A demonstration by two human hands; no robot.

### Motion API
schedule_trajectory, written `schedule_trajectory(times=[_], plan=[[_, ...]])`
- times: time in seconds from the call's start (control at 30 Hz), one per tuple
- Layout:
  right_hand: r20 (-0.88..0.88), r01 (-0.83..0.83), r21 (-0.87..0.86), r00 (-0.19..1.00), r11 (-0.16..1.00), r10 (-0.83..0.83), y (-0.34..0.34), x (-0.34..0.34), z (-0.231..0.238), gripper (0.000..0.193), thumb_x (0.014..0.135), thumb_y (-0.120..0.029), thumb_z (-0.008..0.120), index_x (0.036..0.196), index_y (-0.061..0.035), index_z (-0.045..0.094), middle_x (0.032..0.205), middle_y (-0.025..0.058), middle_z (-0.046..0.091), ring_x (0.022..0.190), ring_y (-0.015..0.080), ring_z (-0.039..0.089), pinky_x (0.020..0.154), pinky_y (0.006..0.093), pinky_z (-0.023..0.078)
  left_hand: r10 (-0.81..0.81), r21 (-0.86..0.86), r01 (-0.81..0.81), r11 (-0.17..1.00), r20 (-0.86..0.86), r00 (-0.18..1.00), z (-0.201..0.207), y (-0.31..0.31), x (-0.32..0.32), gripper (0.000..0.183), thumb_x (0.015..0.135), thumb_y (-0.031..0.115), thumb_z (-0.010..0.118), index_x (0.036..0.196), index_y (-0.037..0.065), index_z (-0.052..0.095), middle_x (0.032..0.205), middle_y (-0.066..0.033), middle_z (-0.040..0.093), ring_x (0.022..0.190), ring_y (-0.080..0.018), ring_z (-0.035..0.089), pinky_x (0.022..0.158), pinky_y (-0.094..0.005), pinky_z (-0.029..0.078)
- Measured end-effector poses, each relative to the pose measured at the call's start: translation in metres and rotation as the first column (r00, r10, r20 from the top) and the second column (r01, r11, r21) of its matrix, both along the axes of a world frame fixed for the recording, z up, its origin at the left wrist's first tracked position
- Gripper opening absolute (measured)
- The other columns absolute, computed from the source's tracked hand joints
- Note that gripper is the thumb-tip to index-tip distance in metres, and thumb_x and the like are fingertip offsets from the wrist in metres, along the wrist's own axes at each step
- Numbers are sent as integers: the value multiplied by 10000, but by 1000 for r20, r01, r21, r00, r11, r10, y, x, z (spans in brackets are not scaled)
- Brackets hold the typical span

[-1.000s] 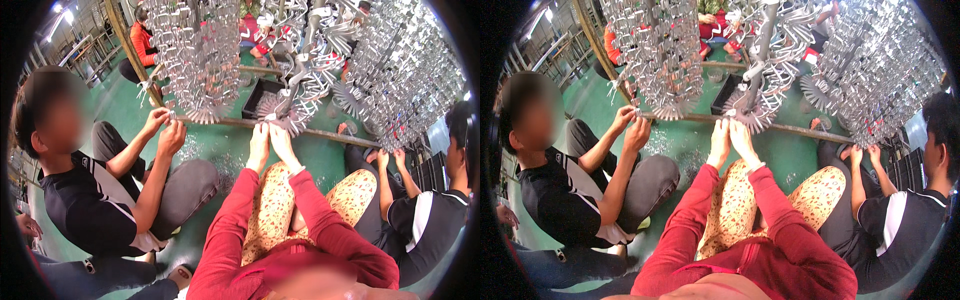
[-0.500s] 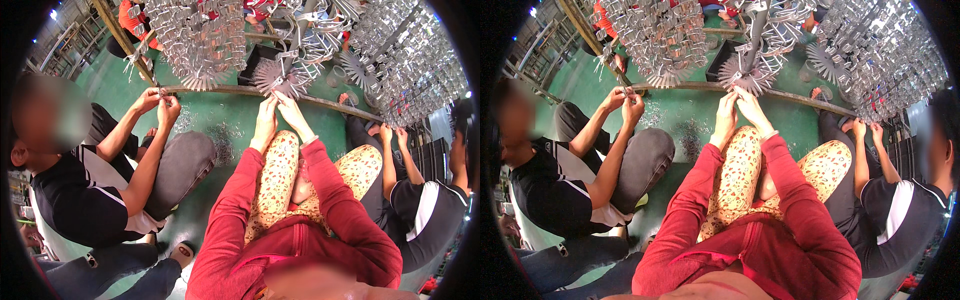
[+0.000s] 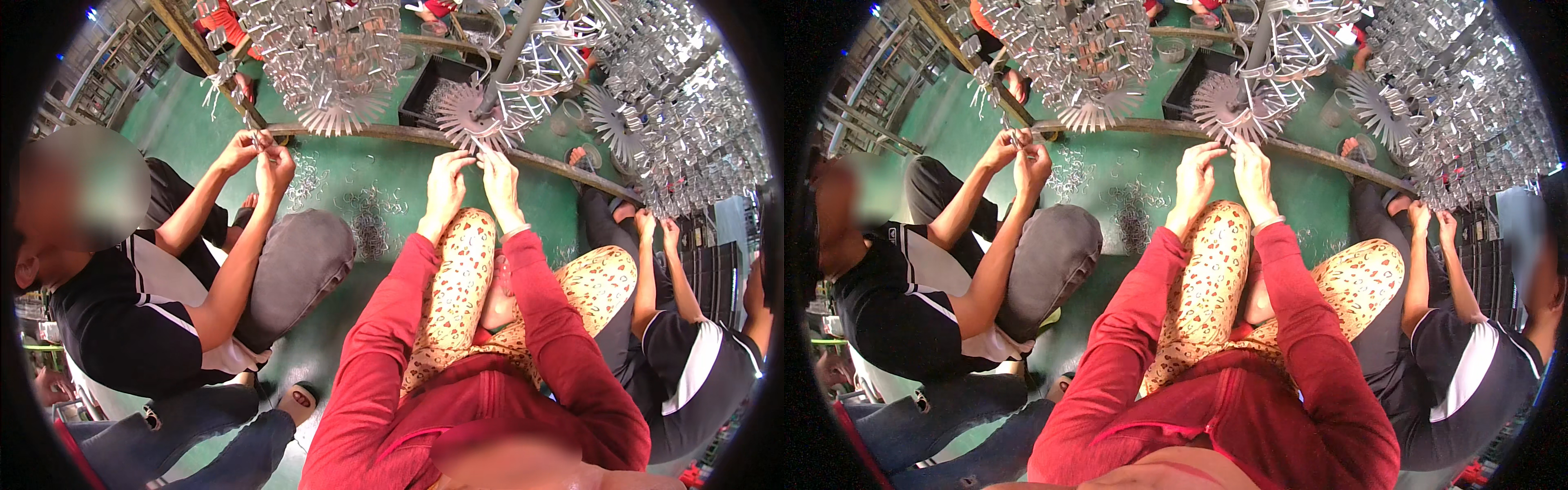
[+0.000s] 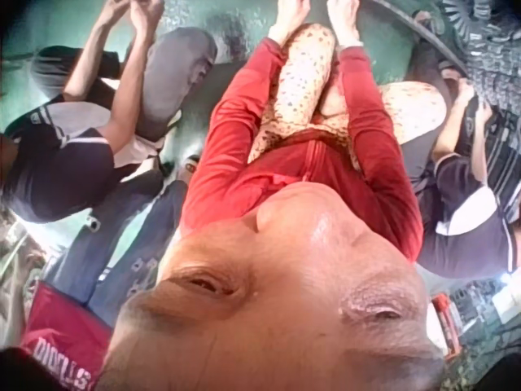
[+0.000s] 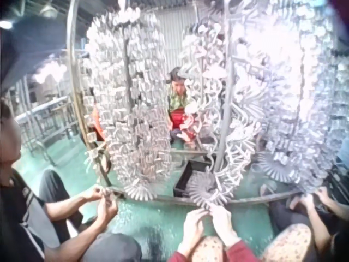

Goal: The person sits on the floor and attaches small curved metal components onto the rungs of multiple circular metal racks, handling the pieces one by one by hand while seated among other workers.

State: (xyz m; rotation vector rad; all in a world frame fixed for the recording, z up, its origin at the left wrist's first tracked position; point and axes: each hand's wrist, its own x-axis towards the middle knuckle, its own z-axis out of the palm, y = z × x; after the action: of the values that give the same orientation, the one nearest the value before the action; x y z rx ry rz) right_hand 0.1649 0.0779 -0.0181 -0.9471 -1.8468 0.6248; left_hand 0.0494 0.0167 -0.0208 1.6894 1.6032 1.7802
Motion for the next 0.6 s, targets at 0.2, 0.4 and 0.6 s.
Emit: schedule_trajectory(times=[0.2,0.4,0.6], plan=[[181,61,171,979,983,-93,9,13,9,240,835,-27,504,1066,2,564,888,167,580,753,334,595,635,366,483,104,-72,-110,991,-75,992,-4,-23,-38,350,687,-107,508,935,100,641,986,-69,611,944,-234,562,833,-323,458],[117,73,137,989,988,-89,16,11,-2,160,814,-41,550,947,18,616,826,160,577,734,333,586,638,360,474,-59,-339,64,939,23,998,-10,-19,-51,248,764,2,504,947,82,649,888,-134,644,835,-276,625,769,-355,489],[55,111,80,992,991,-115,14,25,-7,82,805,-53,603,861,-7,640,770,65,622,605,133,596,476,253,492,-188,-734,43,678,-116,975,-78,-47,-44,198,756,93,575,933,72,660,852,-152,648,791,-272,635,736,-351,489]])
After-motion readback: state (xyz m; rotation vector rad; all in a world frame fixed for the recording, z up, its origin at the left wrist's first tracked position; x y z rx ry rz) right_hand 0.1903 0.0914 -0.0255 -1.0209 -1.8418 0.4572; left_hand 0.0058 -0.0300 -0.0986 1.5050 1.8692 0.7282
